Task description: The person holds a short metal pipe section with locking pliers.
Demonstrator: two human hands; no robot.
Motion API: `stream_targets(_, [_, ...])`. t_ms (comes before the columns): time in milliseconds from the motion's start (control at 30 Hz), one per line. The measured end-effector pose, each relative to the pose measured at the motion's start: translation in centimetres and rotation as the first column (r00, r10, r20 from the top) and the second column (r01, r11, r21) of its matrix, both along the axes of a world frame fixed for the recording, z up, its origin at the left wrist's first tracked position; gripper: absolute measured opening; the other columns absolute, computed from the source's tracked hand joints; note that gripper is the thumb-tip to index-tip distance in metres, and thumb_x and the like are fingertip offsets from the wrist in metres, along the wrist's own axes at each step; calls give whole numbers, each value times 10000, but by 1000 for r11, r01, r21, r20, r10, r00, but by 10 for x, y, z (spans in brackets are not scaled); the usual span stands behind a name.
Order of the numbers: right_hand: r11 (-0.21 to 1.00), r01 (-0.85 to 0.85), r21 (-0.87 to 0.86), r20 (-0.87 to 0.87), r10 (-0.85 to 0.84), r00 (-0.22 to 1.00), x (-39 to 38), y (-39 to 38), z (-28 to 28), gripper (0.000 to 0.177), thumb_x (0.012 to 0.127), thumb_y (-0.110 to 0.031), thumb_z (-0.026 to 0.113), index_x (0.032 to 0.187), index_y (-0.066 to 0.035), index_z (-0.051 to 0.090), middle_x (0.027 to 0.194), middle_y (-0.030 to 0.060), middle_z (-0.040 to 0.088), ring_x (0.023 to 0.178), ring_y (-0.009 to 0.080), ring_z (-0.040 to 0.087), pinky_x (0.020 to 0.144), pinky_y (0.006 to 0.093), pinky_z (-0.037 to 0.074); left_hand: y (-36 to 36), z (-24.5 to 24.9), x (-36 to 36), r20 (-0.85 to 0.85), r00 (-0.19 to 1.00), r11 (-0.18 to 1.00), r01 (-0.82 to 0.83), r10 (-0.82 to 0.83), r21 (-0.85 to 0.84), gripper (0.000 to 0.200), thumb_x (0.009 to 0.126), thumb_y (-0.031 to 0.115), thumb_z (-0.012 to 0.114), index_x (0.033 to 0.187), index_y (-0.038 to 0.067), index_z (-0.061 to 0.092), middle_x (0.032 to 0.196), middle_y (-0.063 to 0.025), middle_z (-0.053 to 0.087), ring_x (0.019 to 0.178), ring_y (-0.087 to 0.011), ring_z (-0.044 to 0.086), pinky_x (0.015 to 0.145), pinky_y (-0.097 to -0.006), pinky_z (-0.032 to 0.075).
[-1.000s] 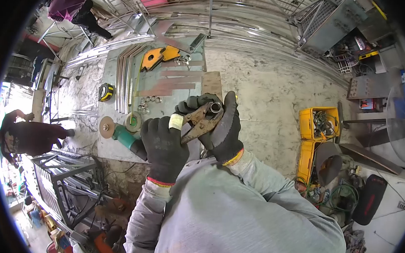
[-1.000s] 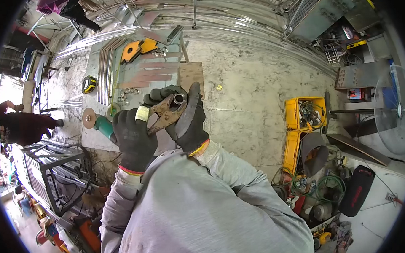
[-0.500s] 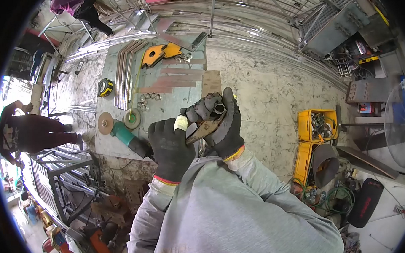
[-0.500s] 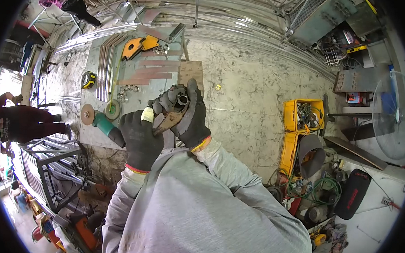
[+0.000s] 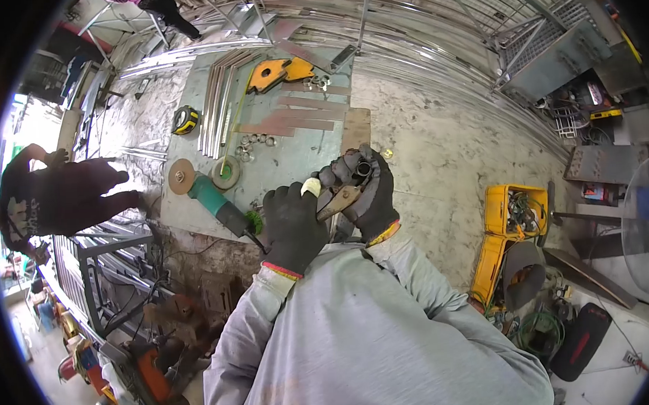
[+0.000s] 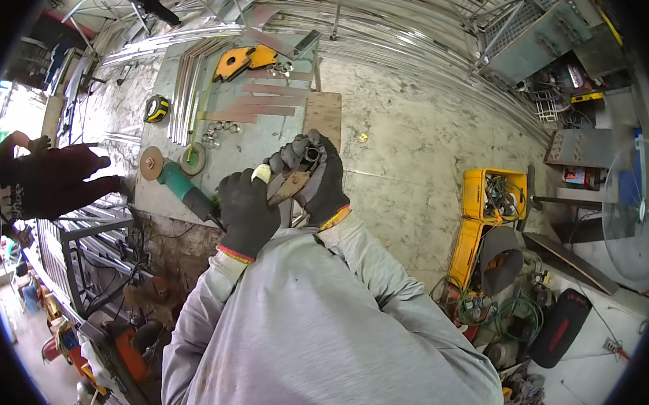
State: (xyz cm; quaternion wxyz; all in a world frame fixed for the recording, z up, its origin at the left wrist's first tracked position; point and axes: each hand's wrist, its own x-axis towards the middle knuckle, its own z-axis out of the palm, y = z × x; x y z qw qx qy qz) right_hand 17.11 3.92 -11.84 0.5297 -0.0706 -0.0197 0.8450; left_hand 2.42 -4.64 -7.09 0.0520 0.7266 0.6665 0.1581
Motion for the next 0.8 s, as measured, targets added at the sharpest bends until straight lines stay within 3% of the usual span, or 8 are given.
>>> stream_targets(100, [998, -66, 2, 422, 59, 905, 8, 8, -19, 387, 1142, -407, 554, 1070, -61, 711, 930, 59, 684, 918, 259, 689, 948, 433, 563, 2, -18, -10, -18, 1000, 999, -12, 11, -50, 412, 694, 170, 758, 1083, 39, 726, 1064, -151, 668, 1048, -378, 629, 944, -531, 471])
stream_targets(167, [950, -275, 148, 830, 32, 557, 26, 11, -15, 450, 1160, -408, 541, 1276, -9, 713, 1061, 79, 734, 1030, 214, 722, 984, 361, 572, -2, -15, -20, -145, 988, 992, -66, 50, -110, 361, 728, 183, 745, 1060, 43, 736, 1062, -143, 672, 1056, -361, 637, 957, -519, 472])
stream_targets(433, [854, -511, 99, 954, 65, 292, 21, 8, -26, 291, 1030, -67, 732, 1297, 47, 724, 1034, 66, 772, 923, 157, 728, 862, 304, 585, -45, -20, -43, -90, 995, 990, -49, 37, -135, 421, 777, 122, 727, 1188, 32, 738, 1110, -166, 673, 1130, -409, 632, 1106, -554, 429])
stream_targets(567, [761, -622, 182, 980, -190, 55, -1, 36, -67, 261, 989, -35, 699, 1239, -4, 767, 1057, 75, 788, 922, 191, 744, 857, 352, 591, -71, -21, -61, 67, 978, 937, -170, 199, -305, 542, 738, 82, 767, 1276, 69, 709, 1069, -191, 724, 1073, -423, 681, 1045, -551, 480])
stream_targets(633, [534, -778, 330, 809, -585, -59, -9, 50, -78, 332, 936, -28, 697, 1261, -10, 761, 1097, 152, 786, 993, 301, 765, 887, 403, 594, -91, -11, -67, 233, 902, 896, -271, 364, -352, 537, 759, 107, 789, 1282, 54, 680, 1092, -185, 744, 1088, -439, 685, 974, -538, 518])
stream_targets(700, [471, -814, 339, 773, -633, -44, -29, 65, -70, 389, 891, -10, 677, 1270, -28, 761, 1158, 215, 756, 1077, 411, 742, 934, 452, 589, -107, -2, -78, 302, 850, 848, -269, 432, -456, 596, 788, 89, 786, 1364, 35, 643, 1173, -199, 747, 1161, -446, 687, 981, -513, 539])
stream_targets(767, [402, -864, 305, 631, -764, -133, -53, 74, -54, 393, 902, -4, 645, 1271, -59, 769, 1152, 217, 747, 1070, 434, 733, 933, 478, 590, -131, 0, -81, 517, 711, 878, -412, 476, -242, 690, 802, 25, 731, 1478, 19, 591, 1238, -209, 734, 1206, -397, 705, 1022, -470, 542])
stream_targets(800, [430, -876, 219, 630, -748, -209, -67, 76, -41, 371, 914, -13, 628, 1238, -95, 787, 1174, 231, 733, 1053, 445, 729, 923, 512, 590, -139, 6, -84, 615, 504, 793, -438, 607, -423, 780, 768, 45, 726, 1526, -10, 549, 1294, -264, 691, 1200, -379, 689, 1036, -453, 542])
